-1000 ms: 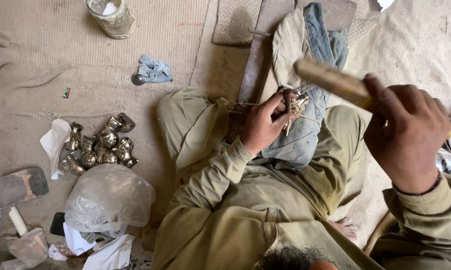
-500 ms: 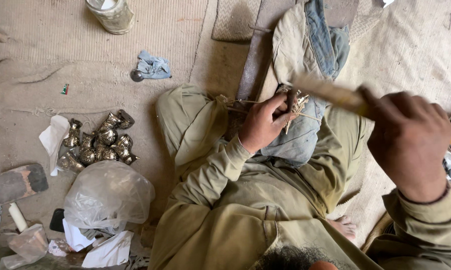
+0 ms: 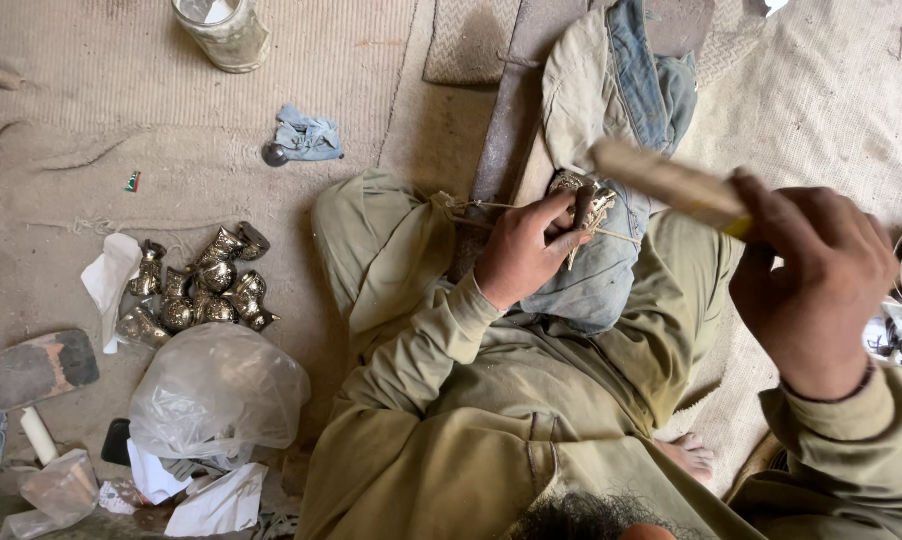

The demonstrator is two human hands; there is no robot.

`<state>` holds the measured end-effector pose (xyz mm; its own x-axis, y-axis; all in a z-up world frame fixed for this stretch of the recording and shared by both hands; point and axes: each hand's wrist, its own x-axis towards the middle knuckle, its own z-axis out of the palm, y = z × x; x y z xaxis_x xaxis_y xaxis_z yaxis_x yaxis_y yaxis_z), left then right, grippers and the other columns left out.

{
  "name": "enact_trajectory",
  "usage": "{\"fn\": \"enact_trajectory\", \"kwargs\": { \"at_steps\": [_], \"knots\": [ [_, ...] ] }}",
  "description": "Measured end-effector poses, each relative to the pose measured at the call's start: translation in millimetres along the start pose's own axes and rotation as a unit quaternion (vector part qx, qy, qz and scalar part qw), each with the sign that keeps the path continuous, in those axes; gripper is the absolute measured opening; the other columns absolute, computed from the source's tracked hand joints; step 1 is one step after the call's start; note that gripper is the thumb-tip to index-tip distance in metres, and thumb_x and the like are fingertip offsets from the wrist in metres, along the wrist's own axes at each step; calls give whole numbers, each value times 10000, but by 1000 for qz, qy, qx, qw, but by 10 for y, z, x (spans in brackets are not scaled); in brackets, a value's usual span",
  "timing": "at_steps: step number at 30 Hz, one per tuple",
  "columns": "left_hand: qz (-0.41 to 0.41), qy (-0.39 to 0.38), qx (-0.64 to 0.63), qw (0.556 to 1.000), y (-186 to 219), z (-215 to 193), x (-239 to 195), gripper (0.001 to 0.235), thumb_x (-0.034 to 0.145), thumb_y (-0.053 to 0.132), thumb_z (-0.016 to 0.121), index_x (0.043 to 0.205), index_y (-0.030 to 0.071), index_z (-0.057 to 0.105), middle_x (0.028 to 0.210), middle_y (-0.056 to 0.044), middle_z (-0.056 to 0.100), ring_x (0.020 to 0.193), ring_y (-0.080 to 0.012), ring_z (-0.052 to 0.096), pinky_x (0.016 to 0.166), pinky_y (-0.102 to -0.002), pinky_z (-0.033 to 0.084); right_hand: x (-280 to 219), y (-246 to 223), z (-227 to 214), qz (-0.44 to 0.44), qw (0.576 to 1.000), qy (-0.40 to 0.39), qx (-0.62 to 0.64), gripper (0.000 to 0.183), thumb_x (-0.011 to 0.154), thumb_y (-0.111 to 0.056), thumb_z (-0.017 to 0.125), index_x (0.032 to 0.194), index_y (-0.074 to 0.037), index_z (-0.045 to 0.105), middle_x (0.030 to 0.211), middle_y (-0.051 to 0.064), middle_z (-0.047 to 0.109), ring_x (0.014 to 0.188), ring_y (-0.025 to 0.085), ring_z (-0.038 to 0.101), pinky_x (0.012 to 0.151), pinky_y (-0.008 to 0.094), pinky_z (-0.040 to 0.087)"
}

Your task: The person sits on the floor and uses a hammer and a metal punch to emboss decorative patterns onto small silver-colored metal pieces. They repeatedly reposition the pieces on a padded support, strike them with the hammer, and occasionally inspect the work. The person also handles a plastic bag containing similar finished pieces.

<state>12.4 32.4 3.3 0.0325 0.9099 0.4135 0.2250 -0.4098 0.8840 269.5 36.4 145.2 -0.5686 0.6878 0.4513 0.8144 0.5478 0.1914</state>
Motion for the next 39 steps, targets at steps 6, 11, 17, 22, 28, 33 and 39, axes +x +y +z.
{"fn": "enact_trajectory", "kwargs": {
  "at_steps": [6, 11, 17, 22, 28, 33, 39],
  "knots": [
    [-45, -31, -77, 996, -2, -30, 6, 433, 921, 110, 756, 1312, 35, 584, 821, -85, 691, 723, -209, 724, 644, -336, 560, -27, 7, -8, 8, 1000, 13, -27, 333, 1011, -14, 709, 1296, -171, 783, 968, 7, 712, 728, 117, 577, 664, 263, 412],
    [1, -20, -1, 1000, 9, -51, 13, 385, 911, 113, 806, 1229, 38, 602, 834, -86, 704, 729, -202, 703, 654, -337, 545, -40, 16, -9, -24, 999, -42, -11, 313, 938, 39, 755, 1174, -150, 836, 839, 32, 743, 584, 144, 562, 548, 280, 401],
    [-61, -28, -67, 995, 64, -65, -24, 409, 915, 88, 771, 1286, 40, 608, 804, -82, 689, 694, -197, 708, 639, -332, 542, 45, -35, -37, -38, 997, -25, -60, 291, 921, 32, 796, 1143, -151, 842, 764, 26, 730, 531, 145, 541, 508, 300, 392],
    [8, -18, -37, 999, 23, -73, -47, 380, 922, 93, 790, 1245, 20, 602, 865, -92, 702, 759, -197, 694, 679, -334, 533, 127, -112, -130, -7, 1000, 6, -4, 283, 1054, -14, 761, 1297, -155, 798, 979, 35, 732, 736, 132, 590, 679, 271, 432],
    [23, -7, -33, 999, -26, -51, -71, 326, 918, 110, 805, 1180, 30, 629, 854, -81, 692, 754, -184, 679, 687, -330, 540, 103, -104, -145, -41, 998, -21, -46, 290, 961, -9, 748, 1193, -160, 835, 868, 7, 752, 623, 114, 589, 576, 254, 410],
    [14, -25, -83, 996, -60, -88, -74, 331, 928, 98, 769, 1227, 42, 638, 856, -63, 695, 773, -169, 688, 706, -324, 548, 4, -64, -85, -11, 999, 25, -22, 254, 1116, -82, 669, 1330, -167, 776, 1066, 5, 751, 789, 79, 613, 692, 217, 407],
    [-30, -19, -85, 996, -88, -65, -107, 262, 919, 124, 812, 1120, 58, 659, 798, -49, 669, 706, -140, 666, 652, -309, 543, 64, -115, -50, -43, 998, 12, -42, 257, 1007, -66, 741, 1208, -187, 844, 911, 3, 761, 641, 105, 550, 553, 244, 362]
  ]
}}
